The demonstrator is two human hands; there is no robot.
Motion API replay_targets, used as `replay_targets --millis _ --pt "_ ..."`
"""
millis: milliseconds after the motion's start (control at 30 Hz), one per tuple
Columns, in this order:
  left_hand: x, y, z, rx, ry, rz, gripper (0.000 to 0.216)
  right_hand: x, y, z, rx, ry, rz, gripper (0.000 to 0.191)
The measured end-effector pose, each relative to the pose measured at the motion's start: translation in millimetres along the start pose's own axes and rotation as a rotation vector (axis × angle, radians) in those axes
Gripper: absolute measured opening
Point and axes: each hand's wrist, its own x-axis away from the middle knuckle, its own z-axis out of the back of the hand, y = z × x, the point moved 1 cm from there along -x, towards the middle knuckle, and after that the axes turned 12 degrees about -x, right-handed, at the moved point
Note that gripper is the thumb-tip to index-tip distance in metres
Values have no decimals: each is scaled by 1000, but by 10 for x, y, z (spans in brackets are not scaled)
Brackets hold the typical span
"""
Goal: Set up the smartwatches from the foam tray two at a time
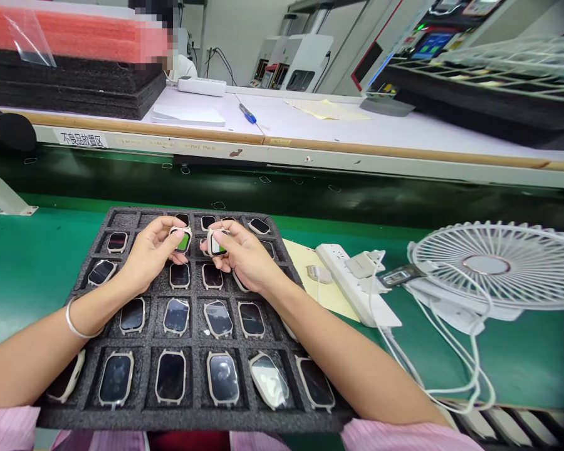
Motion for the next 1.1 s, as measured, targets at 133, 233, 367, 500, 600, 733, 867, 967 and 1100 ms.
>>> replay_targets --millis 133,233,367,500,600,733,867,967,1100 --pt "1 -9 1 39 -19 1 40 2 7 -1 -7 -28 35 50" --pt "-1 -19 -1 66 -26 -6 45 8 13 -4 -3 -57 54 50" --pt "-7 -36 -14 100 -39 -8 52 7 19 -6 -11 -60 61 51" --pt "-5 -38 -23 132 -53 8 60 10 4 -21 -18 -43 62 50" --pt "-1 -28 -18 111 -64 27 53 15 -7 -29 11 -5 47 44" --pt "3 -23 -7 62 -67 34 39 11 -4 -14 35 34 37 48" --pt "7 -27 -2 84 -53 21 43 6 8 7 41 22 67 52" --pt "8 -29 -3 112 -56 7 49 6 18 6 36 7 85 53" --pt "3 -36 -10 142 -56 5 56 2 25 -6 19 12 81 54"
